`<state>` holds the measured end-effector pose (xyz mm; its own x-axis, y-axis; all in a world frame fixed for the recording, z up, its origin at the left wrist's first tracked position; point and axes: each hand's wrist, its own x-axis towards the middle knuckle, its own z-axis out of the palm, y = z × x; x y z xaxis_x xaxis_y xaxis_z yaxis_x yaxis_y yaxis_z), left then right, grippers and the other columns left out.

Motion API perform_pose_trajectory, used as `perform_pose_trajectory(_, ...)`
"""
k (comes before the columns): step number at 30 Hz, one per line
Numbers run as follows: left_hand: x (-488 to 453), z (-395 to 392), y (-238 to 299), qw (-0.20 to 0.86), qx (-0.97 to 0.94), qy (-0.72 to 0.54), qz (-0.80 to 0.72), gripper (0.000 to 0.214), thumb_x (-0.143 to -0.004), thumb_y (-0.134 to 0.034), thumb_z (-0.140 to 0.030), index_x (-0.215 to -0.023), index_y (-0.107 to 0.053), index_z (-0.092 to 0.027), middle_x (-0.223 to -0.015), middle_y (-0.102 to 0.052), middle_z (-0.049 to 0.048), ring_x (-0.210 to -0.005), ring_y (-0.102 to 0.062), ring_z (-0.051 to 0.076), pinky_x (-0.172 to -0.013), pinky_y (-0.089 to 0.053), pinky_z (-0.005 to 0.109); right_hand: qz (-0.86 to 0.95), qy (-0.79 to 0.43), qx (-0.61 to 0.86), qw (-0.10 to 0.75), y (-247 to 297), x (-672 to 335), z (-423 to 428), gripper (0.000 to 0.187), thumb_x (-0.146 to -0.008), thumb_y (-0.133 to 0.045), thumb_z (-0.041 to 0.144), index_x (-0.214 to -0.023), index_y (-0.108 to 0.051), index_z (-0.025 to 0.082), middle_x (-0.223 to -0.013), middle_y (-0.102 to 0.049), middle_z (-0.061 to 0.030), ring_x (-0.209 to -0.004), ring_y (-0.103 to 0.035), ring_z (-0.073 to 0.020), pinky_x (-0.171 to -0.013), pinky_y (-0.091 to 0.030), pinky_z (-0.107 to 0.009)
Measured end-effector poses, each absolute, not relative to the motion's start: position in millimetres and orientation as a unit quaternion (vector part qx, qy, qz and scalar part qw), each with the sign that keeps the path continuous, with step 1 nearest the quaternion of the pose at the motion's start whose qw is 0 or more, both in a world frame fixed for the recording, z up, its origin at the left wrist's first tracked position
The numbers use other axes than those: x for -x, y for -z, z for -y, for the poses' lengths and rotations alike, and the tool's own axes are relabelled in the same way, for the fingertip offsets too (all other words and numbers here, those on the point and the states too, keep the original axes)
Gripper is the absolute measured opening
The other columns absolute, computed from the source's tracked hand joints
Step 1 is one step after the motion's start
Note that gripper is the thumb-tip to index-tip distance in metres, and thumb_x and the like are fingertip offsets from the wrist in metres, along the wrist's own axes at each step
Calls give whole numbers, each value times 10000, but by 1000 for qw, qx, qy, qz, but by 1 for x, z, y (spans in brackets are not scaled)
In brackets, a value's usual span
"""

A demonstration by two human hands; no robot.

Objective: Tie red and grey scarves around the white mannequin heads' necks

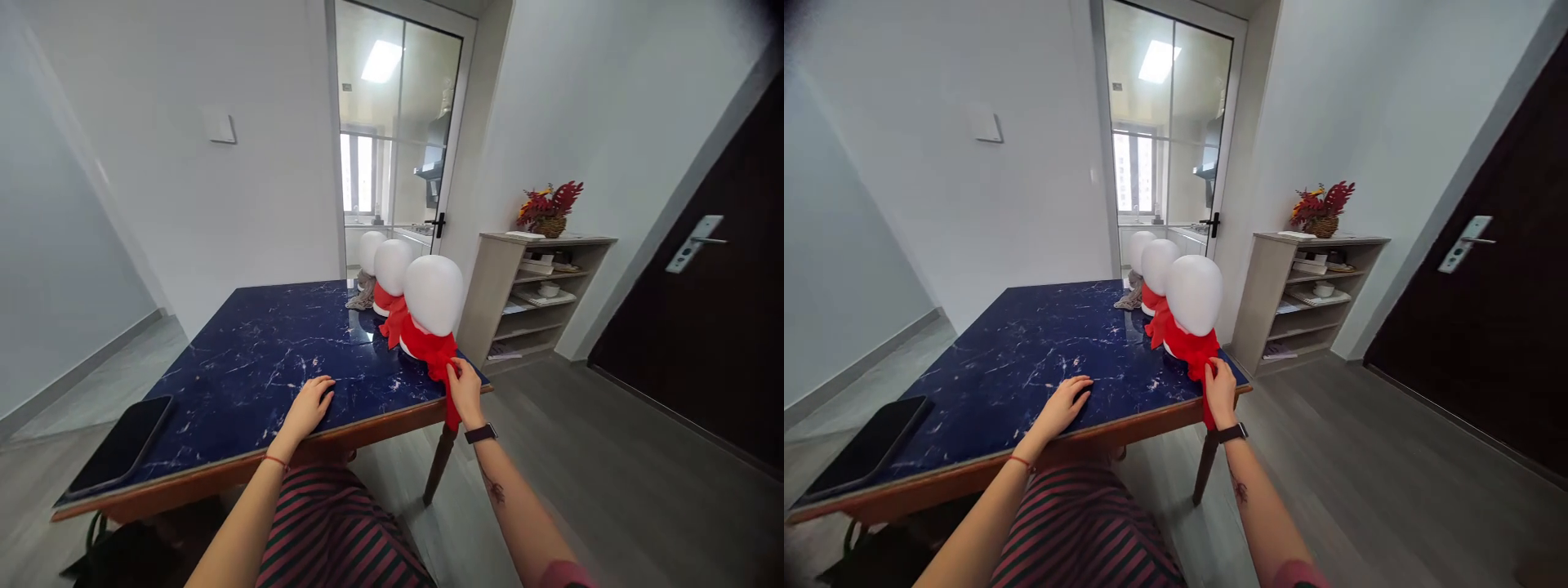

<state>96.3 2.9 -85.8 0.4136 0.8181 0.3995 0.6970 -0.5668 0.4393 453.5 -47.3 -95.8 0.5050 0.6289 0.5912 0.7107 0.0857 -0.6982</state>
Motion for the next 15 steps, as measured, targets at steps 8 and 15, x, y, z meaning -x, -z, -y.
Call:
perform_pose_trajectory(8,-96,0,83,113,-834,-275,-465,308,-854,-414,-265,-1067,-624,-189,-1177,-593,79,-1108,-519,210,-1005,-381,368,471,-33,675,567,108,-450,51,407,-772,-441,451,-963,-595,126,-952,-645,-147,-843,-584,-236,-788,-438,-373)
perform_pose_trajectory(15,-96,2,83,115,-832,-281,-465,296,-853,-427,-240,-1070,-621,-185,-1178,-592,81,-1112,-518,203,-1006,-381,352,479,20,691,541,106,-439,48,453,-772,-462,478,-1029,-566,121,-1034,-594,-167,-983,-528,-269,-877,-388,-401)
